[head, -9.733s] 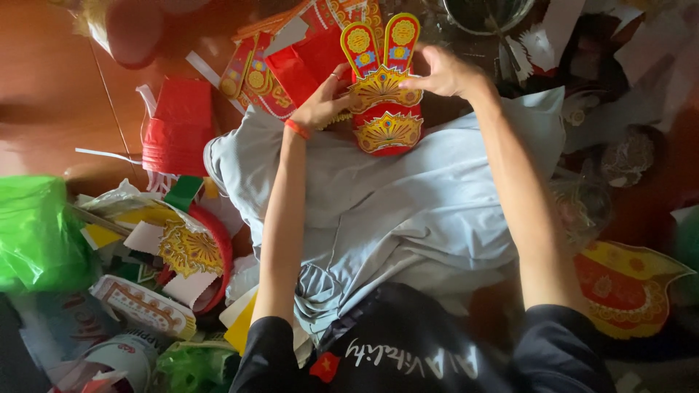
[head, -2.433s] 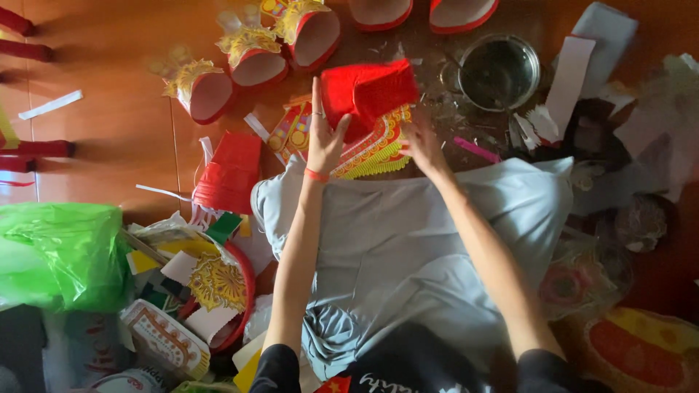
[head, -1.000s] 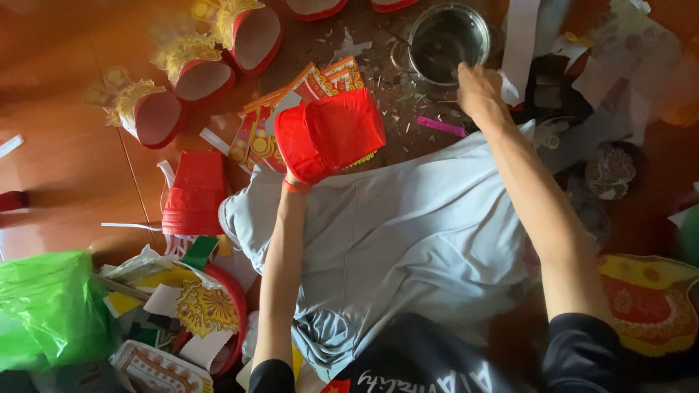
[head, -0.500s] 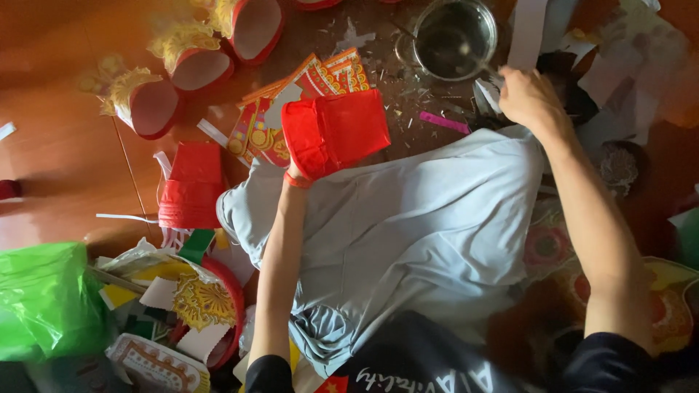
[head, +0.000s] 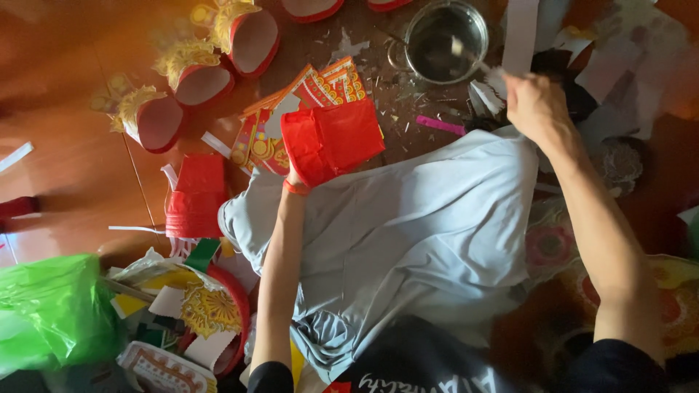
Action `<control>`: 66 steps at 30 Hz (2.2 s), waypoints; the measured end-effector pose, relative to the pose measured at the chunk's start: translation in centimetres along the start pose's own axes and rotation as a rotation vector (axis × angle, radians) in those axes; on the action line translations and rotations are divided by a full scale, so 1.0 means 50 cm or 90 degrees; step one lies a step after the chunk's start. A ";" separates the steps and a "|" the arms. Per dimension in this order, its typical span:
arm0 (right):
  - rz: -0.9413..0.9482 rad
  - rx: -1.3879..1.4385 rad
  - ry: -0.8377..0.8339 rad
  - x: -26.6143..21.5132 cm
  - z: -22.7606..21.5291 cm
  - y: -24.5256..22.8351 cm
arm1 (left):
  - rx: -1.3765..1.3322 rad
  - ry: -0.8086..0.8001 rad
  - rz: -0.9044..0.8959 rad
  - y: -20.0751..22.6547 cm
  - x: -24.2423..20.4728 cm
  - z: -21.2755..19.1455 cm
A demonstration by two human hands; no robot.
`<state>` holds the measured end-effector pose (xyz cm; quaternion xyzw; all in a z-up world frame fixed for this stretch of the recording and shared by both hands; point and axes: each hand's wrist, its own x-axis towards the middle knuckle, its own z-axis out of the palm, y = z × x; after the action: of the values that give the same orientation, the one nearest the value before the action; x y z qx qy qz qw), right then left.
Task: Assembling decorative paper items by applying glue with a brush and attaching cutout pieces onto a red base.
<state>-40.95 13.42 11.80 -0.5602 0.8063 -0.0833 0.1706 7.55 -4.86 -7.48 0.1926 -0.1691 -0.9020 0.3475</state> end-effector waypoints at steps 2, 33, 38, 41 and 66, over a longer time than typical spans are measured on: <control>0.004 0.002 -0.007 -0.011 -0.004 -0.001 | 0.084 0.017 0.016 -0.006 -0.004 -0.014; -0.431 0.276 -0.128 -0.148 -0.144 -0.395 | -0.072 0.009 -0.129 -0.053 0.014 -0.072; -0.449 0.235 -0.126 -0.147 -0.135 -0.366 | 0.139 0.012 -0.060 -0.062 -0.003 -0.060; -0.411 0.216 -0.160 -0.146 -0.137 -0.359 | 0.281 -0.051 0.006 -0.068 0.005 -0.053; -0.445 0.309 -0.138 -0.131 -0.060 -0.264 | 0.322 -0.169 -0.105 -0.008 -0.052 0.041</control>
<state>-28.45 14.64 20.07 -0.7486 0.5028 -0.2637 0.3425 8.15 -2.44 -5.26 0.1665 -0.4159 -0.8737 0.1893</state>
